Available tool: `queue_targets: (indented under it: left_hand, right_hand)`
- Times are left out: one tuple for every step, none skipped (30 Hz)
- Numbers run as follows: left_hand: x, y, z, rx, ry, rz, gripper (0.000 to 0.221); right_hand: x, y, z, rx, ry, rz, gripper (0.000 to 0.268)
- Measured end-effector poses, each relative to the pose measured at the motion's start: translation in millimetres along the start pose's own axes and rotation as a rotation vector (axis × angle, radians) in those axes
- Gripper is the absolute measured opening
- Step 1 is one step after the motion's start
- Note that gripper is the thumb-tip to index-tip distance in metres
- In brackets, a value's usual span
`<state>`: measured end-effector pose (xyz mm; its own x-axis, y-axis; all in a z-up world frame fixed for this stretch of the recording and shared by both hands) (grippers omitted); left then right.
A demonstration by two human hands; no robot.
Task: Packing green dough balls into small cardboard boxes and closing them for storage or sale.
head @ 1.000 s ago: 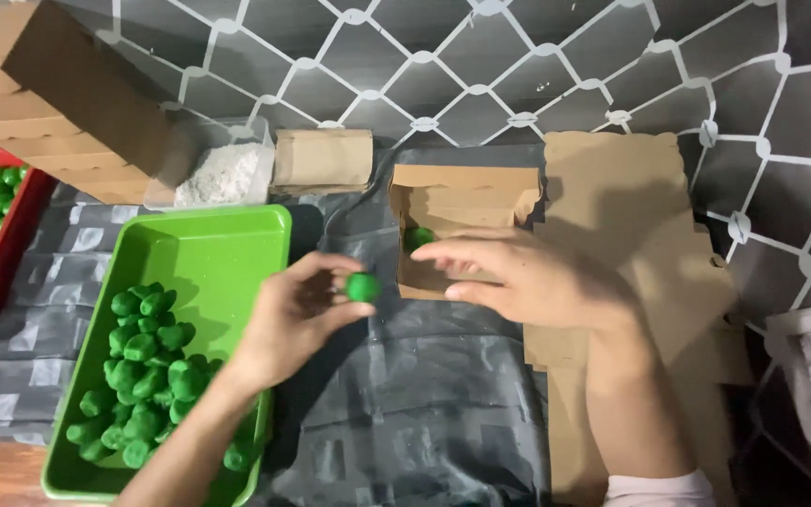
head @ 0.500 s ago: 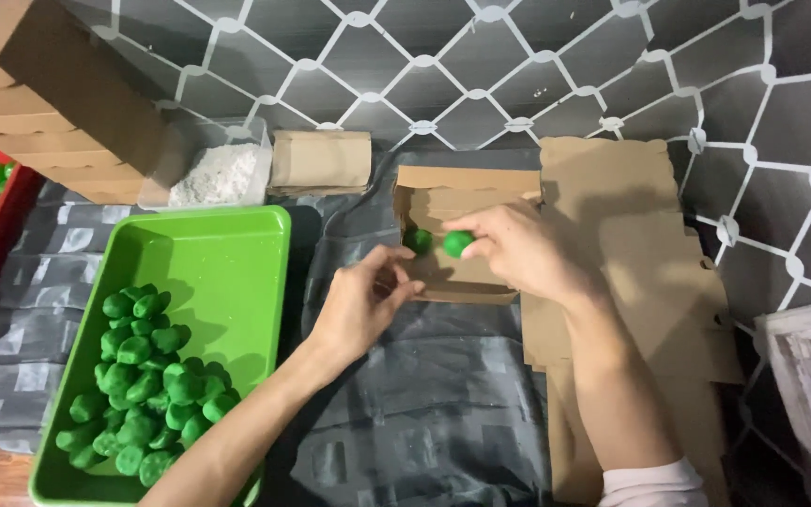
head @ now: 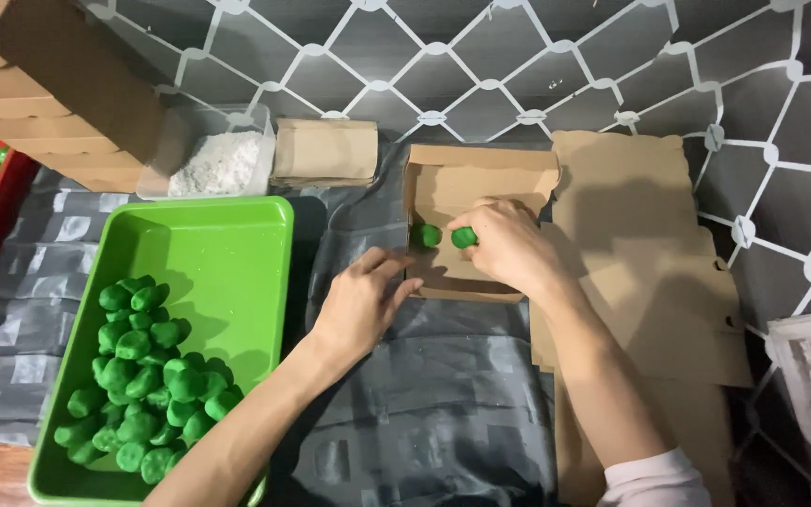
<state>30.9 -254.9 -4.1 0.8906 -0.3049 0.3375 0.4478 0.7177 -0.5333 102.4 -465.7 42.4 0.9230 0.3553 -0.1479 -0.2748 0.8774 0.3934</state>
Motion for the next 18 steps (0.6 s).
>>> queue_targets:
  left_hand:
    - [-0.5, 0.8, -1.0, -0.001, 0.002, 0.000, 0.026]
    - [-0.9, 1.7, -1.8, 0.002, 0.006, -0.007, 0.027]
    - [-1.4, 2.4, -2.5, 0.006, 0.011, -0.013, 0.028]
    - [-1.9, 3.7, -3.9, 0.006, 0.012, -0.013, 0.028]
    - [-2.4, 4.9, -5.3, 0.007, 0.019, -0.011, 0.028]
    - [-2.3, 6.3, -6.5, 0.008, 0.025, -0.010, 0.029]
    - [-1.3, 5.1, -5.2, 0.010, 0.025, -0.011, 0.029]
    - [-1.0, 3.9, -3.7, -0.002, 0.035, -0.002, 0.029]
    - [-0.6, 2.7, -2.0, -0.014, 0.045, 0.006, 0.030]
    - [-0.7, 3.8, -2.2, -0.011, 0.044, 0.004, 0.030]
    - [-0.7, 5.0, -2.3, -0.012, 0.046, 0.002, 0.030]
    - [-1.1, 5.8, -3.3, -0.015, 0.049, 0.001, 0.031]
    - [-0.3, 3.5, -1.8, -0.014, 0.049, -0.002, 0.031]
    - [0.0, 1.0, -0.5, -0.009, 0.051, -0.010, 0.029]
    - [0.3, -1.1, 0.7, -0.003, 0.053, -0.018, 0.027]
    - [0.6, -2.1, 1.5, -0.004, 0.054, -0.012, 0.027]
    - [0.9, -2.9, 2.3, -0.010, 0.058, -0.013, 0.027]
    - [2.1, -3.5, 3.2, -0.015, 0.062, -0.015, 0.027]
  right_hand:
    - [-4.1, 5.7, 4.3, 0.001, 0.001, -0.002, 0.025]
    - [-7.8, 11.6, 8.8, 0.049, 0.002, -0.022, 0.027]
    - [-11.6, 17.5, 13.4, 0.097, 0.003, -0.043, 0.029]
    - [-8.3, 14.0, 7.7, 0.099, 0.003, -0.043, 0.029]
    - [-5.3, 10.3, 1.9, 0.119, 0.010, -0.055, 0.033]
    - [-1.7, 6.8, -3.3, 0.139, 0.016, -0.065, 0.036]
    - [5.8, -6.2, -20.6, 0.141, 0.014, -0.065, 0.036]
    - [13.0, -18.7, -38.4, 0.061, 0.024, -0.058, 0.036]
    - [20.3, -31.1, -56.2, -0.019, 0.033, -0.052, 0.036]
    - [19.5, -26.1, -56.4, -0.018, 0.029, -0.051, 0.036]
    - [18.8, -21.3, -56.7, 0.038, 0.035, -0.075, 0.040]
    - [17.1, -17.1, -57.3, 0.093, 0.042, -0.100, 0.044]
    - [13.3, -11.7, -50.7, 0.093, 0.040, -0.101, 0.044]
    - [9.5, -6.0, -43.9, 0.052, 0.021, -0.077, 0.039]
    - [5.9, -0.2, -37.4, 0.011, 0.001, -0.054, 0.035]
    - [8.7, -4.1, -42.7, 0.011, 0.007, -0.053, 0.035]
    - [11.5, -7.9, -48.1, -0.050, 0.002, -0.044, 0.034]
    - [15.0, -11.9, -53.0, -0.112, -0.006, -0.036, 0.034]
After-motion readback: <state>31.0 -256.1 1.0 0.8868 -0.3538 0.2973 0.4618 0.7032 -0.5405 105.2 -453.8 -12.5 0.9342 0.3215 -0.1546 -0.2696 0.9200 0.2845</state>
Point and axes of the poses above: each hand's wrist, its own x-axis towards the middle knuckle, its own z-axis out of the back of the hand, y = z × x, the point moved 1 cm from there along x, towards the middle knuckle, and after that the axes turned 2 degrees about -y, right-handed, at the moved point
